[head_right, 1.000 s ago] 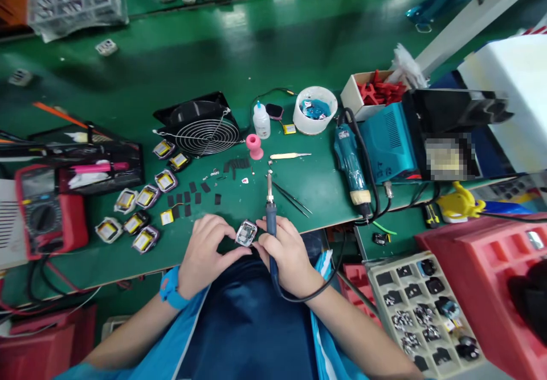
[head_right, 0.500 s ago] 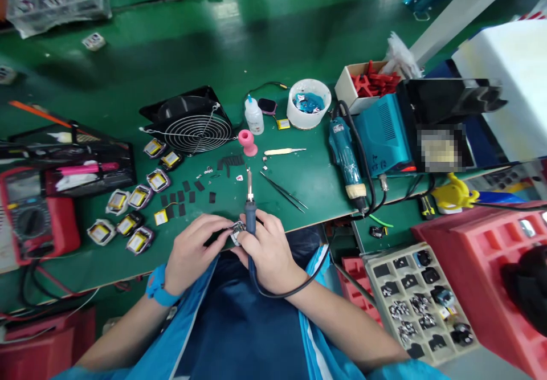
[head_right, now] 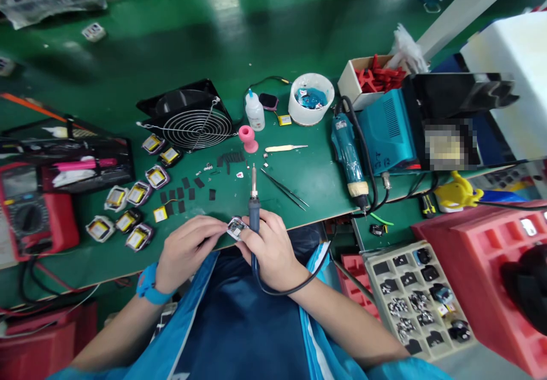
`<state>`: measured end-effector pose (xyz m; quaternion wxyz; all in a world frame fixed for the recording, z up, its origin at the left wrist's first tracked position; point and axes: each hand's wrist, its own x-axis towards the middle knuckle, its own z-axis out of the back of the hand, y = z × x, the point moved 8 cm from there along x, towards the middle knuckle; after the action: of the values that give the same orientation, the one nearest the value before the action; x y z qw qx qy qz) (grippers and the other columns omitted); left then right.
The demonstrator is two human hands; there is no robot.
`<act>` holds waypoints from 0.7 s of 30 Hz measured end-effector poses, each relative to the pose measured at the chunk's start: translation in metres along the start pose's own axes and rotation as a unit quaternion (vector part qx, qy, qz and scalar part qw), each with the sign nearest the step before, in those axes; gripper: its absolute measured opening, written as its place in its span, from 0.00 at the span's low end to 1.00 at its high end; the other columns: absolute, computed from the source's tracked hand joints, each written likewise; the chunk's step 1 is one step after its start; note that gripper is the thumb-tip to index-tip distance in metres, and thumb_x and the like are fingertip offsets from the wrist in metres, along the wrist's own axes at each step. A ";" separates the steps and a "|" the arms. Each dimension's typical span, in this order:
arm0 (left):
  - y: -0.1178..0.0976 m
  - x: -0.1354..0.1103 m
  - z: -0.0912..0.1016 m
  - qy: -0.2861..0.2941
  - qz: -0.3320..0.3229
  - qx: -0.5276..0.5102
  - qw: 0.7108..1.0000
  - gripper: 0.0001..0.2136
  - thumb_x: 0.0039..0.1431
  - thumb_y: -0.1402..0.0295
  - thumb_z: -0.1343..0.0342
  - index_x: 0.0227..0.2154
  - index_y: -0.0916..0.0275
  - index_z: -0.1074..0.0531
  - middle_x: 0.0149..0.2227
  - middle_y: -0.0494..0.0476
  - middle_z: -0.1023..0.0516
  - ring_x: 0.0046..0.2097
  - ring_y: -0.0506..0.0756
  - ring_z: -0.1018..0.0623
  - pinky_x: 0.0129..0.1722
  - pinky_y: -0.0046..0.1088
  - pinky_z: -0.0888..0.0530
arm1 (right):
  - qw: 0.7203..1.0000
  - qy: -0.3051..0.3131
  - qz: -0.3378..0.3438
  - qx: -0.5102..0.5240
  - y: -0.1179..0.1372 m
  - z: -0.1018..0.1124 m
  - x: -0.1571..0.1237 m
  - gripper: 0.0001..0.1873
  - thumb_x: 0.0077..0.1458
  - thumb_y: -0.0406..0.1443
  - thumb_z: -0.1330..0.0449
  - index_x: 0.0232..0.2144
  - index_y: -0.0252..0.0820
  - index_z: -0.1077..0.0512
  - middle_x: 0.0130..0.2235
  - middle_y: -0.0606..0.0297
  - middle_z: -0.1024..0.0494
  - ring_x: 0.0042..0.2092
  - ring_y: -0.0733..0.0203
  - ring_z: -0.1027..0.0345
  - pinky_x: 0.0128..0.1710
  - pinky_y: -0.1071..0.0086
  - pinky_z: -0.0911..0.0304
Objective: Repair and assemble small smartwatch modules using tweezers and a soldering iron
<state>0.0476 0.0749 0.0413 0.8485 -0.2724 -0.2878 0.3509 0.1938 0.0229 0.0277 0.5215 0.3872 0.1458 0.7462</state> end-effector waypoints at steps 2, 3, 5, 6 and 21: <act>0.000 0.001 -0.001 -0.003 0.001 -0.001 1.000 0.08 0.67 0.77 0.43 0.44 0.58 0.23 0.40 0.53 0.17 0.41 0.52 0.18 0.44 0.28 0.21 | 1.000 0.000 0.003 -0.001 0.000 0.000 0.000 0.13 0.62 0.30 0.35 0.49 0.42 0.29 0.52 0.55 0.19 0.57 0.45 0.29 0.53 0.50 0.28; 0.000 0.001 -0.001 -0.003 0.001 0.000 1.000 0.09 0.67 0.77 0.43 0.44 0.58 0.23 0.40 0.53 0.17 0.41 0.52 0.18 0.44 0.28 0.21 | 1.000 0.000 0.004 -0.003 0.000 0.000 0.000 0.13 0.62 0.31 0.35 0.48 0.42 0.29 0.52 0.55 0.18 0.57 0.45 0.29 0.53 0.50 0.28; 0.000 0.002 -0.002 0.000 0.003 0.006 1.000 0.09 0.67 0.77 0.43 0.45 0.58 0.24 0.41 0.54 0.18 0.41 0.51 0.18 0.44 0.27 0.21 | 1.000 0.001 0.004 -0.007 0.000 0.000 0.000 0.11 0.62 0.31 0.36 0.47 0.42 0.29 0.51 0.54 0.18 0.56 0.45 0.29 0.52 0.50 0.27; 0.000 0.002 -0.003 0.001 0.003 0.009 1.000 0.09 0.67 0.77 0.43 0.45 0.59 0.24 0.41 0.54 0.18 0.41 0.51 0.18 0.43 0.26 0.21 | 1.000 0.001 0.004 -0.009 0.000 0.001 0.000 0.11 0.63 0.31 0.36 0.47 0.42 0.28 0.51 0.54 0.18 0.56 0.45 0.29 0.52 0.50 0.27; 0.005 0.005 0.002 -0.001 0.030 -0.021 0.999 0.06 0.65 0.76 0.40 0.41 0.59 0.22 0.38 0.54 0.18 0.40 0.52 0.19 0.41 0.27 0.21 | 1.000 -0.006 0.002 -0.008 0.000 0.001 -0.002 0.11 0.62 0.31 0.35 0.47 0.42 0.28 0.51 0.55 0.18 0.56 0.45 0.28 0.52 0.49 0.27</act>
<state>0.0474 0.0824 0.0412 0.8317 -0.2979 -0.2876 0.3700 0.1945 0.0208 0.0271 0.5242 0.3880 0.1358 0.7458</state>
